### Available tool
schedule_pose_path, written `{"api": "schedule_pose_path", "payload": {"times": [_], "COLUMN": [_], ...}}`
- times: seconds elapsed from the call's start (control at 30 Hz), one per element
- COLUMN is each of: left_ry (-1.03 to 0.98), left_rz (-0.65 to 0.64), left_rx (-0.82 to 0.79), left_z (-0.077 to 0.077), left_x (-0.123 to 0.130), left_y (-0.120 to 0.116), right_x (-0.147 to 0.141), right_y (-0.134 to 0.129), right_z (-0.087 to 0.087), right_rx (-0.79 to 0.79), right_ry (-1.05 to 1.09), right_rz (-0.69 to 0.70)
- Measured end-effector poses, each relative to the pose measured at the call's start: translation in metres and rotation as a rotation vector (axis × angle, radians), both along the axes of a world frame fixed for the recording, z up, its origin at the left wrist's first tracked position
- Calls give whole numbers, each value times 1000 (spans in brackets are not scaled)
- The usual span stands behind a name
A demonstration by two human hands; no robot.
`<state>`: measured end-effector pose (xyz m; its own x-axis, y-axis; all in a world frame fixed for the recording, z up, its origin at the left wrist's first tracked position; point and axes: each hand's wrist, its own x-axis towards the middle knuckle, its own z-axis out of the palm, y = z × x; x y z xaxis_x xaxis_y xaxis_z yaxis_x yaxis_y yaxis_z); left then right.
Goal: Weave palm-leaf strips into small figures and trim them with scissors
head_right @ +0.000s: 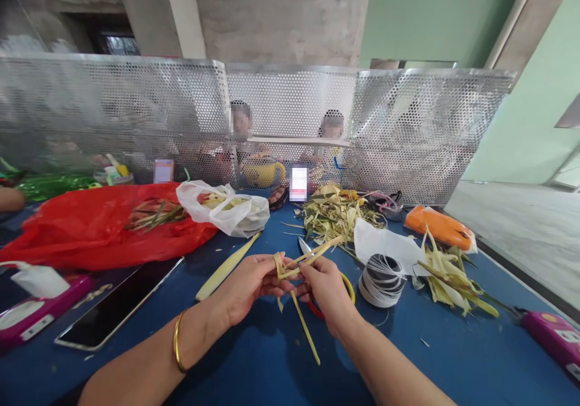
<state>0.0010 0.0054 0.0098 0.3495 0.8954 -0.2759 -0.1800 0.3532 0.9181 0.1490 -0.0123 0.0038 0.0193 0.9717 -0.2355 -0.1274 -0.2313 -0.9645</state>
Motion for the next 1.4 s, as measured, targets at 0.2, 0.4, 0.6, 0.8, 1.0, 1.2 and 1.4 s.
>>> {"api": "schedule_pose_path", "payload": {"times": [0.2,0.4,0.6,0.8,1.0,1.2,1.4], "left_ry": [13,-137,-79,-12,102,142,142], "left_rz": [24,-7,-23,244,327,222,78], "left_rx": [-16,-100,83,114,189,209,245], "left_z": [-1,3,-3,-7,-7,-3,-7], "left_x": [0,-2,2,1,-3,4,5], "left_y": [0,0,-4,3,8,-1,-3], "right_x": [-1,-1,-1,-1,3,8,18], "right_y": [1,0,-1,-2,-13,-15,1], "right_z": [-3,-4,-2,-7,2,9,1], "right_rx": [-55,-17,27,122,710,1082,640], "right_ry": [162,275,254,-79,-671,-937,-910], "right_rz": [45,-46,-20,138,412,152,-42]}}
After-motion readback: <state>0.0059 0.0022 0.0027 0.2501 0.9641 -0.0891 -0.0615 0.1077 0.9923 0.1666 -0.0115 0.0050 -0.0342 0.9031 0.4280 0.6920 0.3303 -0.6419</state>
